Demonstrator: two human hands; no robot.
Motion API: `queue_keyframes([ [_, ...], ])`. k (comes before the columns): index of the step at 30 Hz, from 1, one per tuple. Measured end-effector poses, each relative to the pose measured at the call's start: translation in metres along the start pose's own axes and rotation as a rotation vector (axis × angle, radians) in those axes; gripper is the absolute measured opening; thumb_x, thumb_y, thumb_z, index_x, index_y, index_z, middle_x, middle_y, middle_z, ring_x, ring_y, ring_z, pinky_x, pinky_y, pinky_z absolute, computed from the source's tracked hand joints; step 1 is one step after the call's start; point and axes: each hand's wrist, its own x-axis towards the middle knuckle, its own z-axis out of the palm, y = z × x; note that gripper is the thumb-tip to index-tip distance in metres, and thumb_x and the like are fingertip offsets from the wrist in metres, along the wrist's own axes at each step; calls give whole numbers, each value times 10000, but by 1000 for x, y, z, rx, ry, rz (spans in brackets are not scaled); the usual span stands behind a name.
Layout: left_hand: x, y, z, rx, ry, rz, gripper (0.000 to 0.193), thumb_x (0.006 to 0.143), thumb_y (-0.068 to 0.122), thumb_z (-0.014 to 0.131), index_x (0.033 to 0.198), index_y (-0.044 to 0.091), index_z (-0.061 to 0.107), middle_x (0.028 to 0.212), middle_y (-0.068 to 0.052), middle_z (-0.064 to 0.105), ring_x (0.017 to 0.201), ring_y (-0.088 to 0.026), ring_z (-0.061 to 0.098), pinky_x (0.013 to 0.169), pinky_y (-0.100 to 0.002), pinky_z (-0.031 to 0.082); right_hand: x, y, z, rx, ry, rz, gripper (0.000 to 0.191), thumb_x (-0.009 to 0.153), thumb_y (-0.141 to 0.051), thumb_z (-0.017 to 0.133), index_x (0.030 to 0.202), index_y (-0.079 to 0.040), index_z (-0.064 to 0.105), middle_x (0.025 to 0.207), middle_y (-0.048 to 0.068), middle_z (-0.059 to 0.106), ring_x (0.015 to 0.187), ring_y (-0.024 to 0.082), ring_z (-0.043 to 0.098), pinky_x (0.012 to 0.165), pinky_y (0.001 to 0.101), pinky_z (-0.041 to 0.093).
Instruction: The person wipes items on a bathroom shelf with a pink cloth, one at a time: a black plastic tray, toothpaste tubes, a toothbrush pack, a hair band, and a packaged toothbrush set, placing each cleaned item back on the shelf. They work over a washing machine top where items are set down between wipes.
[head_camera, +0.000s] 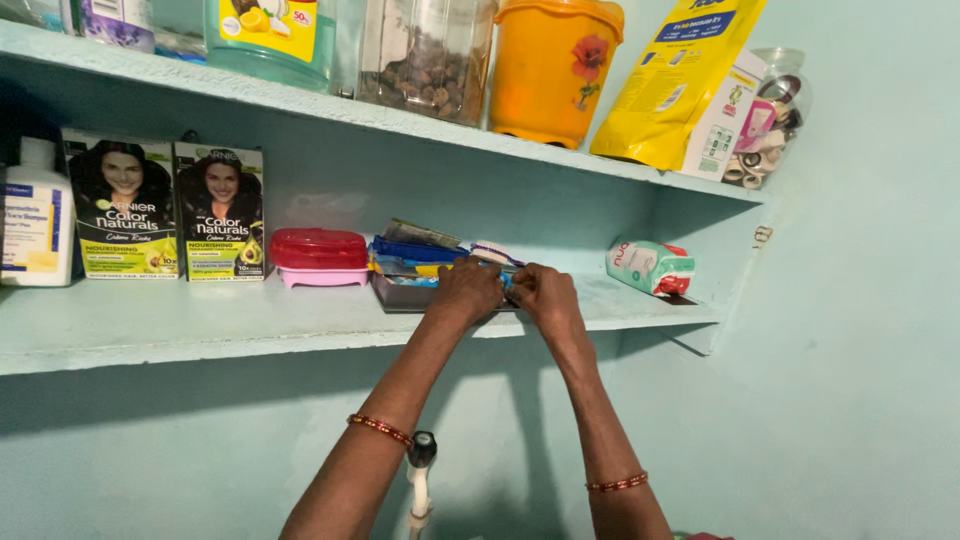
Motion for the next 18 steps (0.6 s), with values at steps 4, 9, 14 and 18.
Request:
queue_keyframes([
  [4, -3, 1, -1, 28, 32, 26, 347, 975, 333, 532, 1219, 166, 714, 1318, -132, 633, 1266, -342, 552, 1022, -610, 442, -1, 1, 8, -260, 93, -165, 133, 800, -100, 777, 910, -26, 791, 839, 199, 721, 737, 290, 708, 727, 418, 563],
  [9, -7, -7, -3, -1, 131, 138, 331, 949, 307, 563, 1173, 135, 736, 1206, -190, 671, 1209, -363, 596, 1042, -603, 410, 6, -10, 4, -225, 113, -232, 105, 762, -83, 775, 854, -32, 773, 1106, 255, 708, 894, 375, 687, 797, 480, 555],
  [14, -13, -35, -9, 90, 429, 180, 304, 960, 230, 584, 1172, 76, 737, 1163, -221, 693, 1175, -373, 615, 1060, -607, 389, 15, -20, -15, -24, -207, 159, 221, 877, -176, 708, 1083, -95, 698, 1061, 175, 788, 921, 276, 730, 864, 430, 570],
  [18, -39, -69, -3, 133, 432, 70, 356, 943, 327, 629, 1126, 40, 733, 1185, -257, 664, 1166, -424, 583, 1002, -613, 400, 19, -26, -18, -128, -267, -72, 439, 891, -124, 632, 1325, -178, 668, 1207, 137, 723, 1016, 279, 707, 939, 418, 530],
])
